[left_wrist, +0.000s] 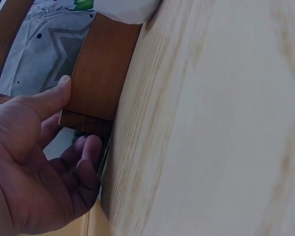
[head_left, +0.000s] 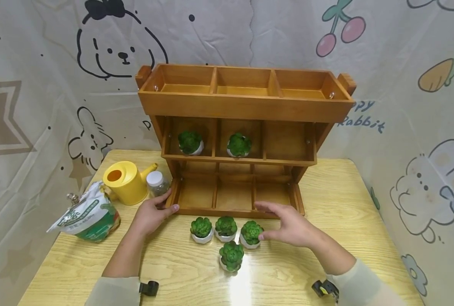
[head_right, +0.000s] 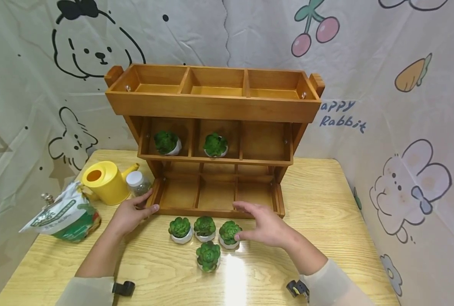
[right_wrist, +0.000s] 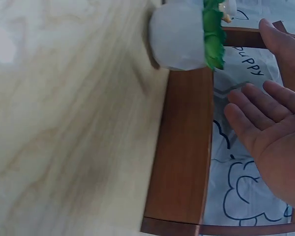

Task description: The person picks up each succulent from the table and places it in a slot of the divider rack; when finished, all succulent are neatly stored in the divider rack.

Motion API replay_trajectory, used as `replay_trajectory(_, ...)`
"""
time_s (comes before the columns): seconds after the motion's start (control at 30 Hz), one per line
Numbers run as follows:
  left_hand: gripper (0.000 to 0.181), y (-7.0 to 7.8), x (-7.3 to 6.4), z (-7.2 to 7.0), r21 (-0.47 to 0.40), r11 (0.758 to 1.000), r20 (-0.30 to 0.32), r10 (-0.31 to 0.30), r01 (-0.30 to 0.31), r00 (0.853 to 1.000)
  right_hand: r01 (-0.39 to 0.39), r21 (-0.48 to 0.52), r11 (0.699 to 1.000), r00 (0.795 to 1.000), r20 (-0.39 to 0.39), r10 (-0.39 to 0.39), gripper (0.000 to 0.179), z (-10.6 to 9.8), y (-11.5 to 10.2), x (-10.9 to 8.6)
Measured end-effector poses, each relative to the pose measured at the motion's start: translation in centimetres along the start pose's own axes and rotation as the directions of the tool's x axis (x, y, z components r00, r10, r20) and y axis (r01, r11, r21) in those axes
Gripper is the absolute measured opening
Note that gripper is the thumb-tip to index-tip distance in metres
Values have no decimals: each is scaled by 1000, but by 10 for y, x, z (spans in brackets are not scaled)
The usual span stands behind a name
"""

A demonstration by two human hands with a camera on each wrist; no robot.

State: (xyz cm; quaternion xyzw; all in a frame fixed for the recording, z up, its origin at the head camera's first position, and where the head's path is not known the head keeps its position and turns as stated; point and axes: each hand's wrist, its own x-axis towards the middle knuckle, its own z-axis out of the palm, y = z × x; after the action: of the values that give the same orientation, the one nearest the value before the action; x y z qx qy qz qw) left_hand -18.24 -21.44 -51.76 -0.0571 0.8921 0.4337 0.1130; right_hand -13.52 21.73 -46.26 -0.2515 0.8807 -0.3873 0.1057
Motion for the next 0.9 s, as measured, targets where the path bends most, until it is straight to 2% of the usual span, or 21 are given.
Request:
replay_trajectory(0.47, 74, -2, -3, 1, -10, 1000, 5, 26, -26, 1000, -13, -6, 1000, 996, 90, 14, 95, 23, 12, 0)
replay_trajectory(0.9, 74, 1, -2, 0, -12, 999, 2, 32, -32, 999, -30, 30, 999, 994, 106, 27, 95, 37, 18, 2)
